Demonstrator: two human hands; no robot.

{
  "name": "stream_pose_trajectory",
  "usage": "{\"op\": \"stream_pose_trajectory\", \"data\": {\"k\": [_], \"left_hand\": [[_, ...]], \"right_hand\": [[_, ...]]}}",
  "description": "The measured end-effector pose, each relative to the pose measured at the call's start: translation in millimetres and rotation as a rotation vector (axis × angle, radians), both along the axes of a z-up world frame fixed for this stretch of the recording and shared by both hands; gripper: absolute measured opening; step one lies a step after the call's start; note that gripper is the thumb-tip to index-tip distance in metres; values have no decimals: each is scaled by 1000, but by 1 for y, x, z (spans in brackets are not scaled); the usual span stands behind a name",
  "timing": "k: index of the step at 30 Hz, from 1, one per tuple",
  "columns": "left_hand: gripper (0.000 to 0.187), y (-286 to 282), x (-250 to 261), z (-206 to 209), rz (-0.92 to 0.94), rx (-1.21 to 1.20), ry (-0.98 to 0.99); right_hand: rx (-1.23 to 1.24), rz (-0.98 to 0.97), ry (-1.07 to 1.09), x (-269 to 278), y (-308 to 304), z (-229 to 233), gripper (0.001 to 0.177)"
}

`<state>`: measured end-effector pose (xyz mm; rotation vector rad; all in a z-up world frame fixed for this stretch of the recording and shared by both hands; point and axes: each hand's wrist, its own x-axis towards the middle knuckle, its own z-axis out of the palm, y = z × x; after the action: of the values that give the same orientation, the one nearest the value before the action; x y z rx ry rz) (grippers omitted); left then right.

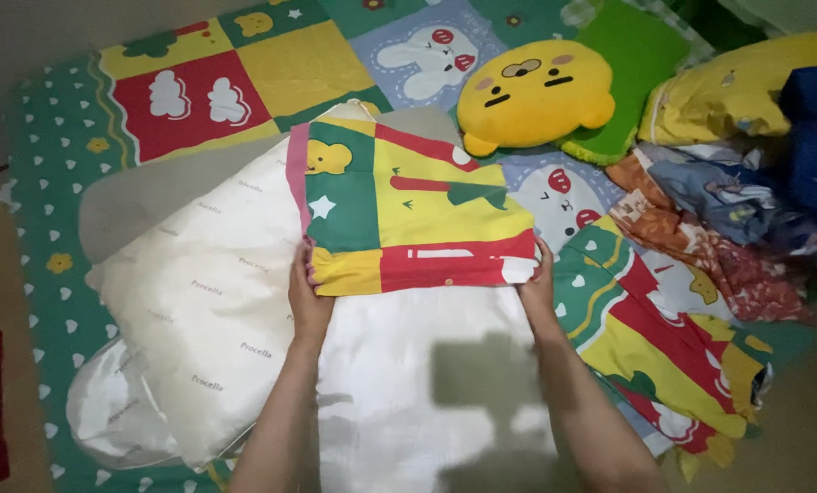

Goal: Putting a pillowcase onto a pillow on a bed.

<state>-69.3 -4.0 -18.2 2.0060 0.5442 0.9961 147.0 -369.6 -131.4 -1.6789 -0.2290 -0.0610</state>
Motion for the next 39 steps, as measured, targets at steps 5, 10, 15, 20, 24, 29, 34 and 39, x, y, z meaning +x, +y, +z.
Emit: {"op": "stream_pose_trajectory", "data": {"k": [5,10,15,20,24,29,34,39], "left_hand": [[63,10,3,-17,-78,-72,189],[49,12,0,-34,-61,-150,253],[21,12,-13,-55,-10,-243,234],[18,11,-21,-60,-10,-236,237],[10,7,-27,-59,-20,-260,254],[11,-1,-42,-51,-82,-345,227],[10,-2,-61,-62,-127,-324,277],[7,-11,-72,-65,-159,-312,256]], "right_hand": [[22,55,145,15,-4,-16,62],[-124,-16,376,-7,2,-3,42],[-91,-69,86,-12,-15,-36,27],[-112,-76,241,-34,-27,-20,24],[-185,-70,160,-58,-37,-17,18],[-333,-111,-71,-71,-55,-31,16],[-361,-70,44,-81,-67,-24,16],[-306,20,361,-92,-68,20,22]]}}
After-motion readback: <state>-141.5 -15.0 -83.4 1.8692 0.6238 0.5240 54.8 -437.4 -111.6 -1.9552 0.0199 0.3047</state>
